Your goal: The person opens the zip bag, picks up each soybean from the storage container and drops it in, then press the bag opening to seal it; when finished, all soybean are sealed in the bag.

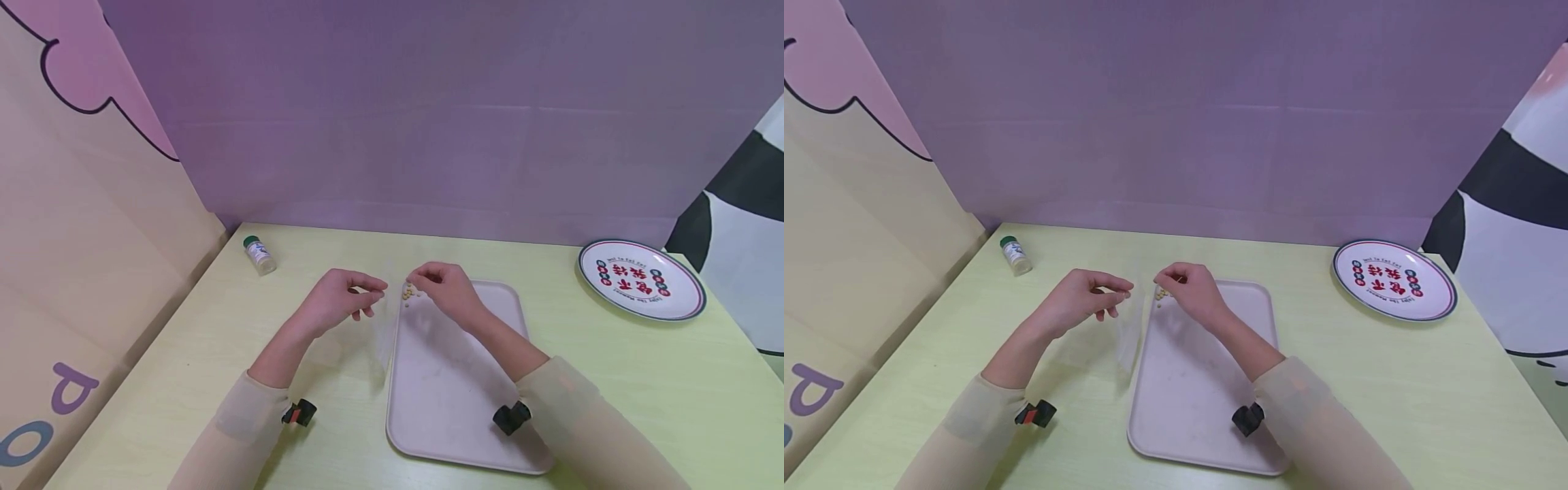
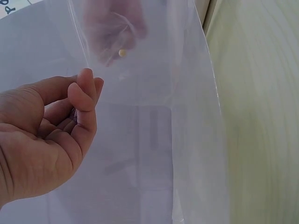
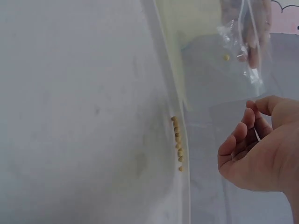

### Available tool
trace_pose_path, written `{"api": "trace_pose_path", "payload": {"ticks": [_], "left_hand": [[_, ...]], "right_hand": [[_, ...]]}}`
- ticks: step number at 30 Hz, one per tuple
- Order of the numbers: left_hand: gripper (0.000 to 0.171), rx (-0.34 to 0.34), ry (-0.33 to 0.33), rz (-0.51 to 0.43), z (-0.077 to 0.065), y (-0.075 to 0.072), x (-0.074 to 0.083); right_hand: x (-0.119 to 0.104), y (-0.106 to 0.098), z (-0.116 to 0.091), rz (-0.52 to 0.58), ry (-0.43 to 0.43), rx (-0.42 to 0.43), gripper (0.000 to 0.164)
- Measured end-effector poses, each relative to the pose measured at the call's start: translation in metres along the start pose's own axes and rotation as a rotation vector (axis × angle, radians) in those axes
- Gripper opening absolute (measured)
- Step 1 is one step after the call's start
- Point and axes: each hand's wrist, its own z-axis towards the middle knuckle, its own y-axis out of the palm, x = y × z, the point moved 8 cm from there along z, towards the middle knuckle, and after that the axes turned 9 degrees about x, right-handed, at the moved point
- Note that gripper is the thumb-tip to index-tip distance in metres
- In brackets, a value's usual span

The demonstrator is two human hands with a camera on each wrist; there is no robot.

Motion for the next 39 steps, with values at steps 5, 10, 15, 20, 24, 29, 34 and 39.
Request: {"api": "trace_pose_path", "payload": {"ticks": [5, 10, 15, 20, 24, 29, 34, 39], "left_hand": [[0.021, 0.005, 0.023, 0.015, -0.001, -0.001, 0.004], [0.021, -0.003, 0.030, 0.023, -0.002, 0.000, 0.005], [0.022, -0.009, 0.027, 0.028, -0.001, 0.001, 0.005], [0.023, -0.017, 0.020, 0.019, 0.000, 0.002, 0.003], [0.023, -0.016, 0.013, 0.016, 0.001, 0.003, 0.000], [0.023, -0.010, 0.014, 0.021, 0.001, 0.003, 0.000], [0.023, -0.015, 0.017, 0.028, 0.001, 0.003, 0.000], [0.022, -0.015, 0.018, 0.022, 0.001, 0.003, 0.000]], "right_hand": [[0.014, 0.003, 0.004, -0.026, 0.036, -0.024, 0.021], [0.027, 0.005, 0.009, -0.106, 0.032, -0.029, 0.021], [0.035, 0.009, 0.010, -0.130, 0.029, -0.049, 0.021], [0.038, 0.015, 0.011, -0.116, 0.029, -0.069, 0.016], [0.040, 0.019, 0.010, -0.111, 0.029, -0.080, 0.015], [0.042, 0.020, 0.010, -0.116, 0.040, -0.081, 0.014], [0.045, 0.020, 0.011, -0.137, 0.043, -0.084, 0.014], [0.047, 0.022, 0.014, -0.172, 0.006, -0.092, 0.012]]}}
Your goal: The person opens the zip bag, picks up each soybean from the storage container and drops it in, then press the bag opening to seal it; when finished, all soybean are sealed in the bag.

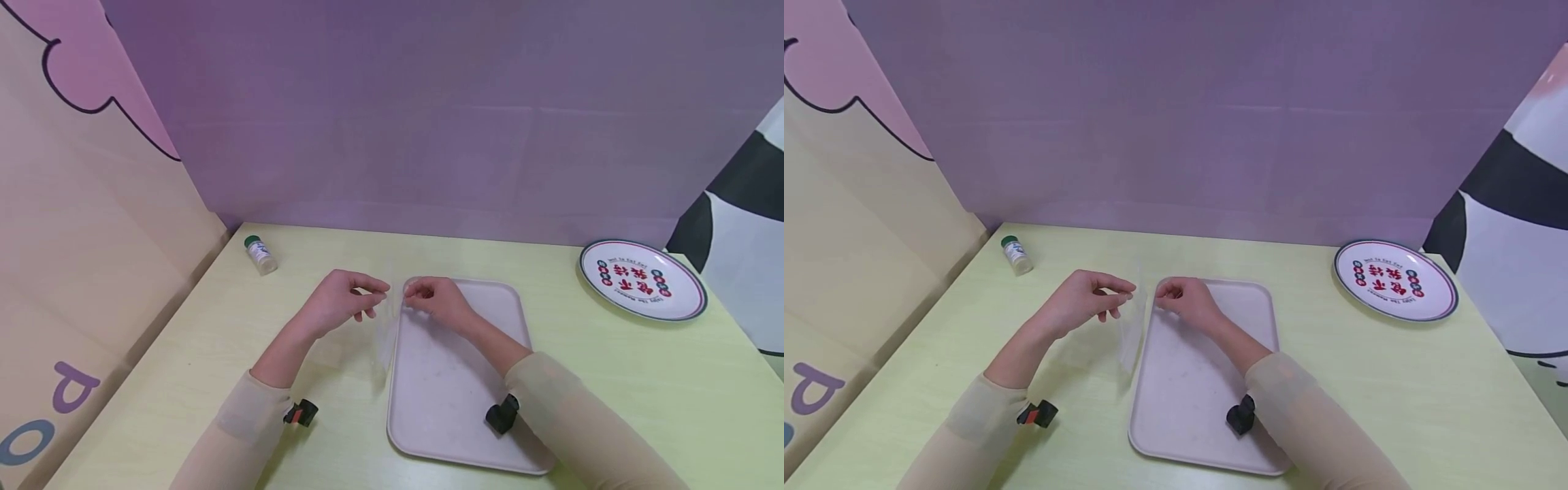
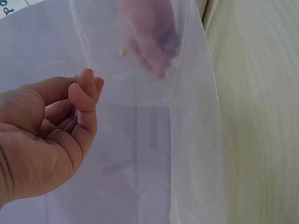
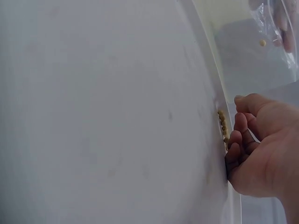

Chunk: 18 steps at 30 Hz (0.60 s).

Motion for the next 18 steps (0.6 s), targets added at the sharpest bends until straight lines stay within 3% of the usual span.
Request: {"api": "trace_pose_path", "payload": {"ticks": [18], "left_hand": [[0.022, -0.001, -0.008, -0.003, 0.0007, 0.0010, -0.0003]], "right_hand": [[-0.0034, 0.0044, 0.0009, -0.126, -0.060, 0.004, 0.008]]}}
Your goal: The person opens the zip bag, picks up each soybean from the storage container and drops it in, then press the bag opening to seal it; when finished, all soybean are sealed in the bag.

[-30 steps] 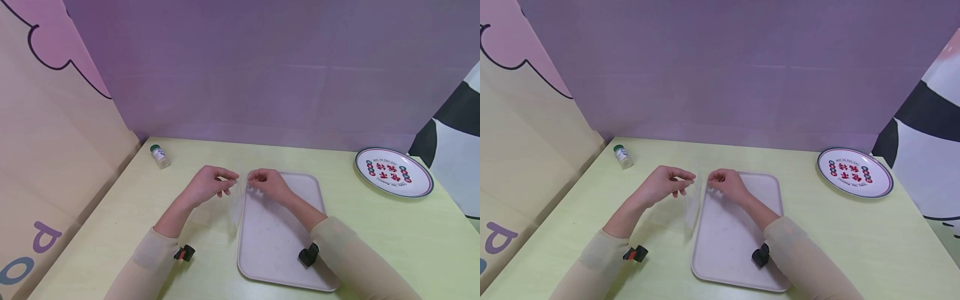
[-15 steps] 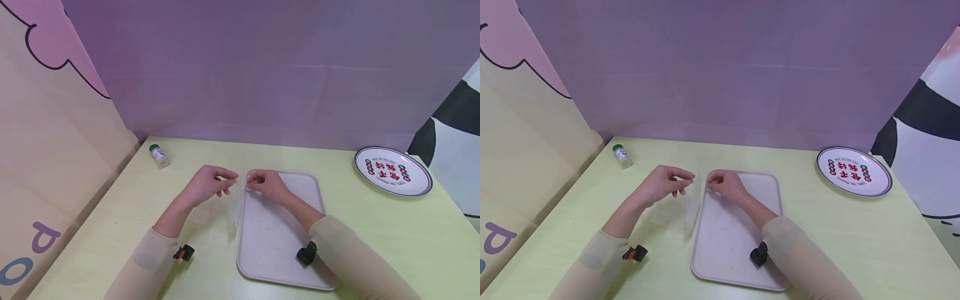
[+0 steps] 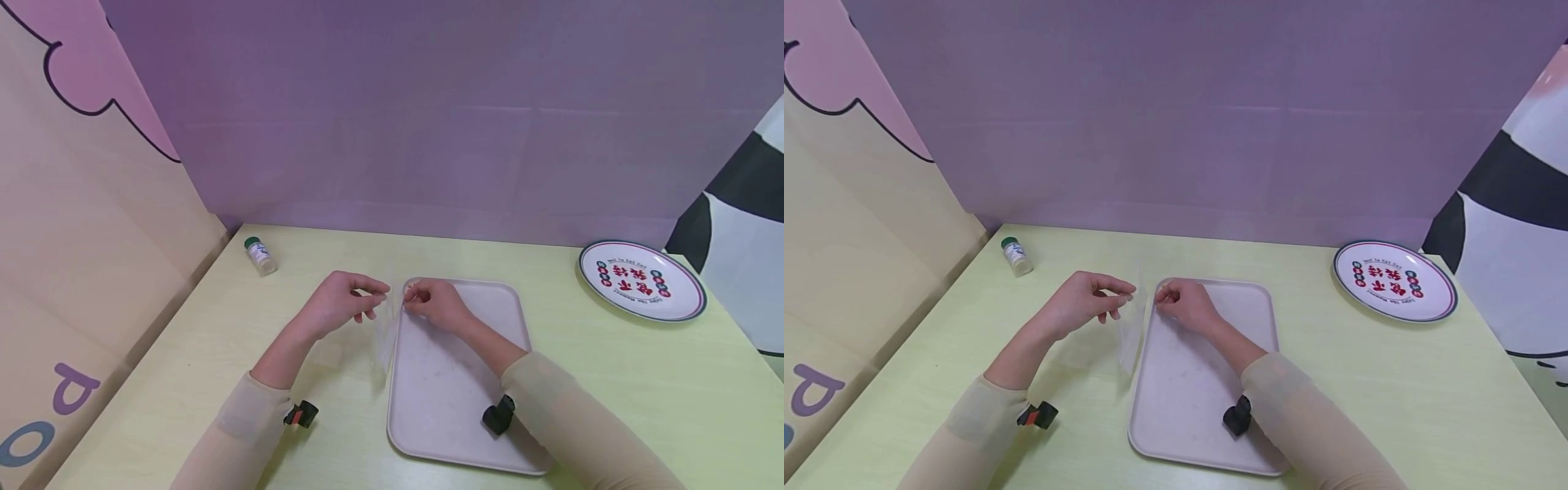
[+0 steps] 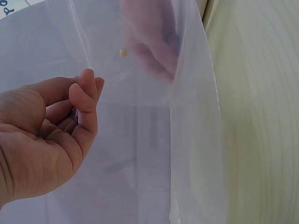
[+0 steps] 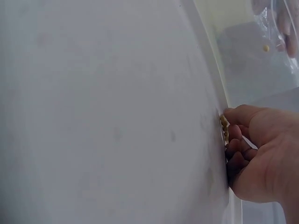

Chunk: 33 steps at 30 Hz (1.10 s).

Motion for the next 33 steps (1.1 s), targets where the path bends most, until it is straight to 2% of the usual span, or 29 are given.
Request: {"api": "trace_pose_path", "payload": {"ticks": [24, 33], "left_hand": [[0.022, -0.002, 0.000, 0.002, -0.0004, 0.0012, -0.0008], [0.023, -0.005, 0.002, 0.019, -0.0004, 0.0007, 0.0001]], "right_hand": [[-0.0011, 0.0055, 0.0006, -0.138, -0.040, -0.046, 0.003], [-0.0019, -0.0011, -0.0014, -0.045, 0.000, -0.014, 0.007]]}}
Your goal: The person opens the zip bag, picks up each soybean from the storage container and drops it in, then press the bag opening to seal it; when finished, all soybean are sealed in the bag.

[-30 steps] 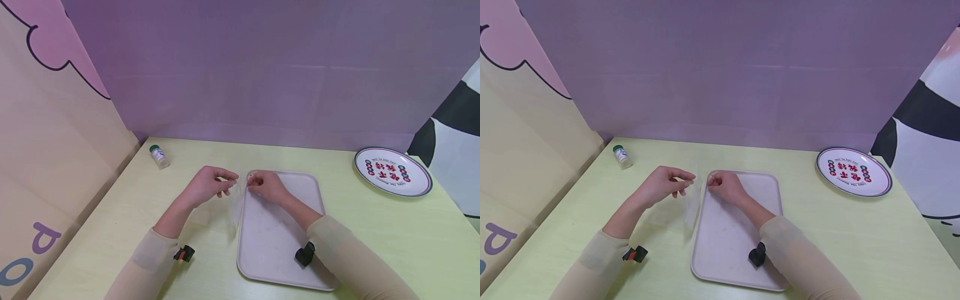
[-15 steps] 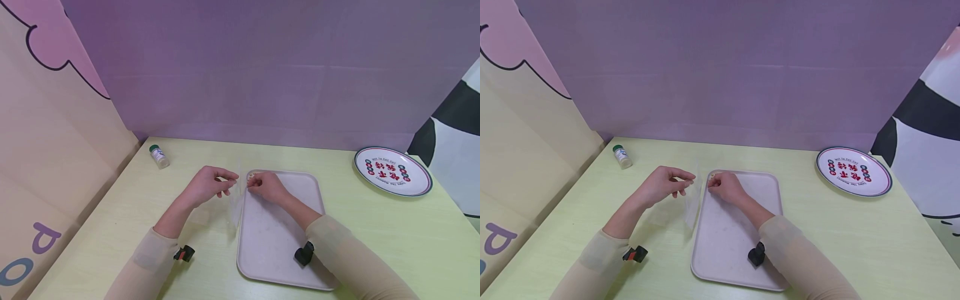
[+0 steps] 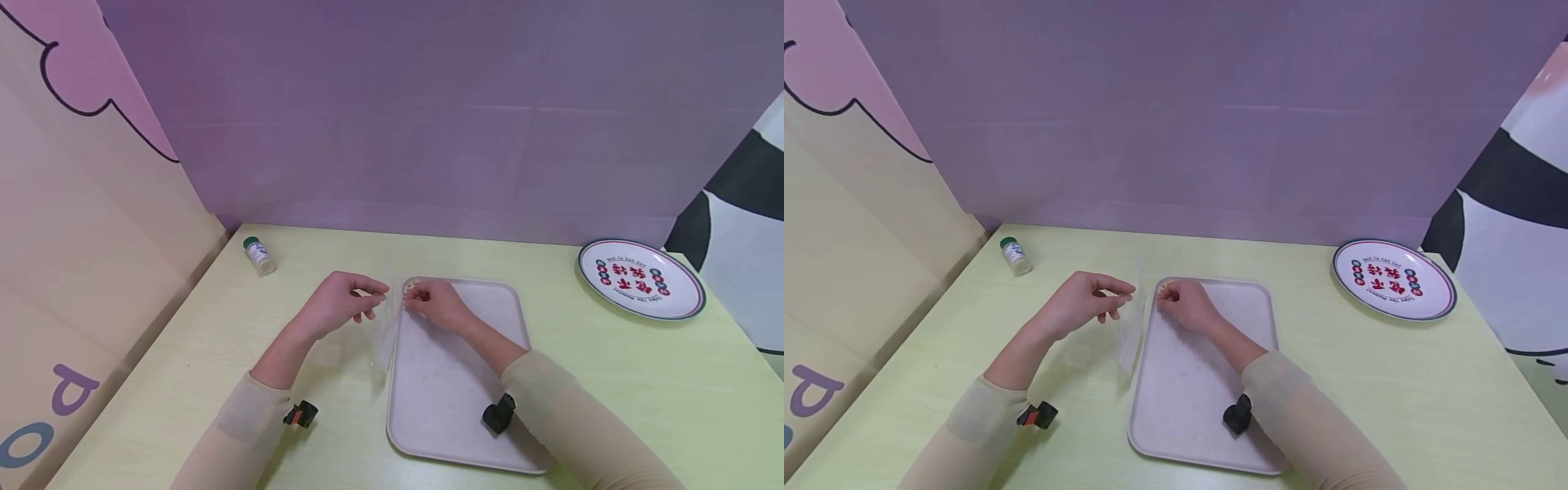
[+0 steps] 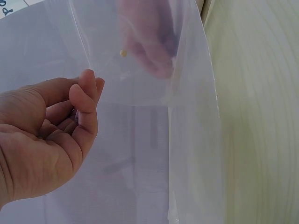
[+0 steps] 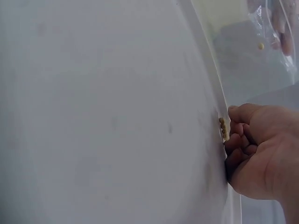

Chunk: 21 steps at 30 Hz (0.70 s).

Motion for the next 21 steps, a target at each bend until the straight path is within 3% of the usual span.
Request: {"api": "trace_pose_path", "payload": {"ticks": [9, 21], "left_hand": [[0.023, 0.006, 0.000, -0.007, 0.000, 0.001, -0.002], [0.024, 0.000, -0.013, -0.017, -0.002, 0.002, -0.001]], "right_hand": [[0.001, 0.000, 0.001, 0.029, 0.017, 0.000, 0.007], [-0.014, -0.008, -0.004, 0.049, -0.032, -0.029, 0.010]]}}
